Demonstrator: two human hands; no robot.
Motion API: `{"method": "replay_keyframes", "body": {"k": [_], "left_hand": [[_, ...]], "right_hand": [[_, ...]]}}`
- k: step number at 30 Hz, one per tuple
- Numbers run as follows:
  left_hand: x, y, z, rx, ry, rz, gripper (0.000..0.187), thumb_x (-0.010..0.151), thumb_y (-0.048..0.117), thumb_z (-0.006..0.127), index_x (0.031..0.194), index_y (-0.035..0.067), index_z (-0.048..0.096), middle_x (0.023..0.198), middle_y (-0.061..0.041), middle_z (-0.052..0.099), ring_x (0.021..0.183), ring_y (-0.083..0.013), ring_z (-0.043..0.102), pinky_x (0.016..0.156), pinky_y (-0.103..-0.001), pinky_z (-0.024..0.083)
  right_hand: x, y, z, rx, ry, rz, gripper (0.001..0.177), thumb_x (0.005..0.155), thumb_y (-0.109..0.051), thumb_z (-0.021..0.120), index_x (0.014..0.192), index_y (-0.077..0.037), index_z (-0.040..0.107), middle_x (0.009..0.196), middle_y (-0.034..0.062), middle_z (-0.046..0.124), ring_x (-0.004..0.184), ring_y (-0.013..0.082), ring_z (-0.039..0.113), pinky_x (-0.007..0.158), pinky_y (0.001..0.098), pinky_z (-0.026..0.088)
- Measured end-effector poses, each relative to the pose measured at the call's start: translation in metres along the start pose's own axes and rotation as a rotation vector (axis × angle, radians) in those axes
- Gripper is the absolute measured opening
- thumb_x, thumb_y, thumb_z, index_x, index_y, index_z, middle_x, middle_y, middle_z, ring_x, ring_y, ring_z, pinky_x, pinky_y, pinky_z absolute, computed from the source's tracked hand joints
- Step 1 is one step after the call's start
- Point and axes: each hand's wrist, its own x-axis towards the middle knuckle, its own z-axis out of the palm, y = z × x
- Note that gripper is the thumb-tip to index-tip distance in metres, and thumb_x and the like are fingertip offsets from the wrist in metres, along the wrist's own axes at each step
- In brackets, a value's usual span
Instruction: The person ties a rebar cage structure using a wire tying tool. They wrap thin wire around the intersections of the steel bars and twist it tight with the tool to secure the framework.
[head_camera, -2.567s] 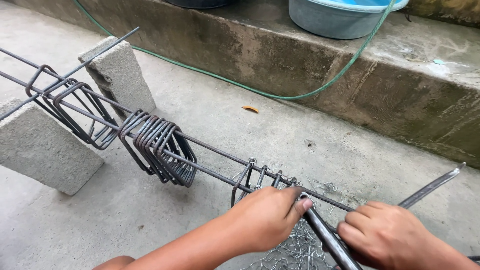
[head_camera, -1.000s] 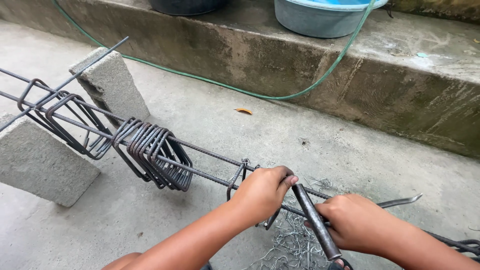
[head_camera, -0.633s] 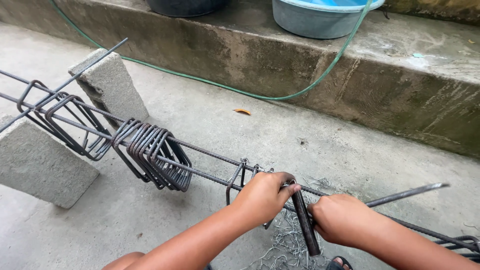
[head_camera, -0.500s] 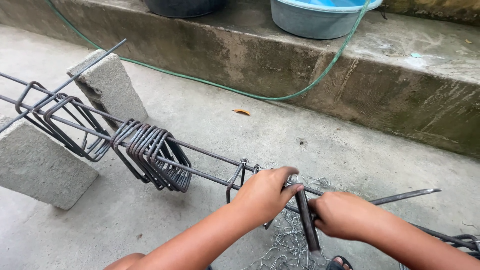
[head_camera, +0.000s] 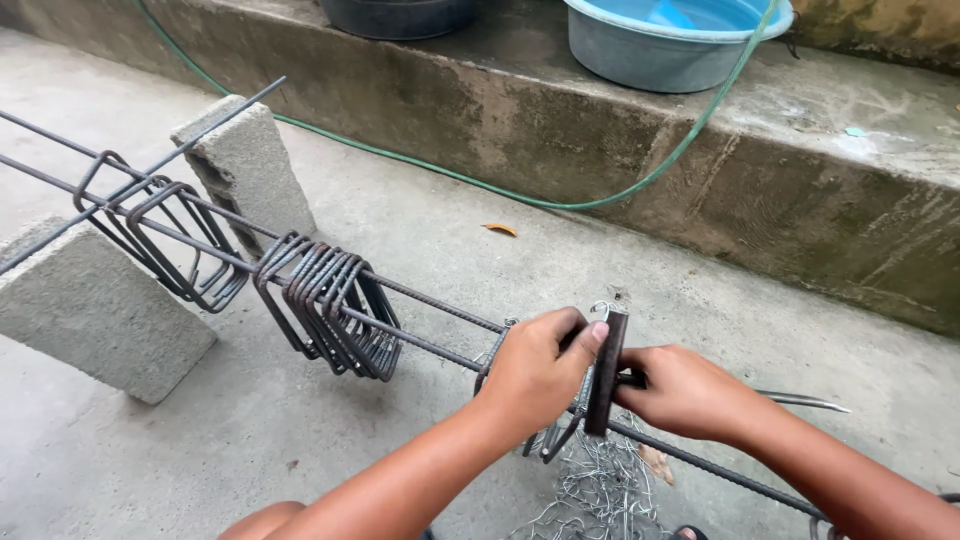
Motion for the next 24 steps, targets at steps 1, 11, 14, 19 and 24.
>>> {"method": "replay_keyframes", "body": {"k": [1, 11, 14, 19, 24], "left_hand": [[-0.001, -0.001, -0.002, 0.001, 0.003, 0.000, 0.027, 0.098, 0.026, 0.061, 0.084, 0.004, 0.068, 0.065, -0.008, 0.065, 0.054, -0.0199, 0.054, 0.054, -0.037, 0.047], [-0.013, -0.009, -0.036, 0.186, 0.122, 0.126, 0.050, 0.091, 0.037, 0.070, 0.056, 0.005, 0.054, 0.047, -0.007, 0.054, 0.040, -0.0223, 0.043, 0.042, -0.037, 0.041], [-0.018, -0.007, -0.043, 0.202, 0.127, 0.260, 0.048, 0.092, 0.031, 0.069, 0.055, 0.006, 0.052, 0.046, -0.007, 0.053, 0.037, -0.0228, 0.041, 0.039, -0.037, 0.037], [-0.023, 0.004, -0.049, 0.229, 0.113, 0.562, 0.036, 0.093, 0.023, 0.068, 0.061, 0.009, 0.059, 0.060, -0.007, 0.067, 0.046, -0.0239, 0.060, 0.044, -0.034, 0.045], [-0.028, 0.006, -0.050, 0.272, 0.095, 0.593, 0.033, 0.093, 0.023, 0.064, 0.063, 0.009, 0.059, 0.062, -0.007, 0.068, 0.044, -0.0289, 0.057, 0.040, -0.039, 0.040]], "right_hand": [[0.004, 0.006, 0.002, -0.001, 0.001, -0.003, 0.028, 0.086, -0.031, 0.061, 0.103, -0.021, 0.082, 0.076, 0.0004, 0.081, 0.057, 0.0142, 0.070, 0.056, 0.0282, 0.055], [0.030, 0.026, 0.012, 0.595, -0.374, -0.452, 0.039, 0.087, -0.037, 0.062, 0.097, -0.002, 0.074, 0.087, 0.0093, 0.075, 0.084, 0.0182, 0.068, 0.081, 0.0342, 0.053], [0.026, 0.011, 0.010, 0.492, -0.273, -0.376, 0.041, 0.089, -0.041, 0.064, 0.086, -0.003, 0.078, 0.074, 0.0055, 0.071, 0.069, 0.0145, 0.061, 0.065, 0.0304, 0.052], [0.029, 0.006, 0.011, 0.497, -0.247, -0.485, 0.016, 0.079, -0.019, 0.076, 0.091, -0.010, 0.079, 0.089, 0.0012, 0.085, 0.084, 0.0127, 0.079, 0.076, 0.0290, 0.065], [0.020, -0.011, 0.002, 0.256, 0.061, -0.495, 0.039, 0.064, -0.005, 0.061, 0.094, -0.020, 0.082, 0.064, -0.0025, 0.086, 0.051, 0.0150, 0.065, 0.051, 0.0306, 0.055]]}}
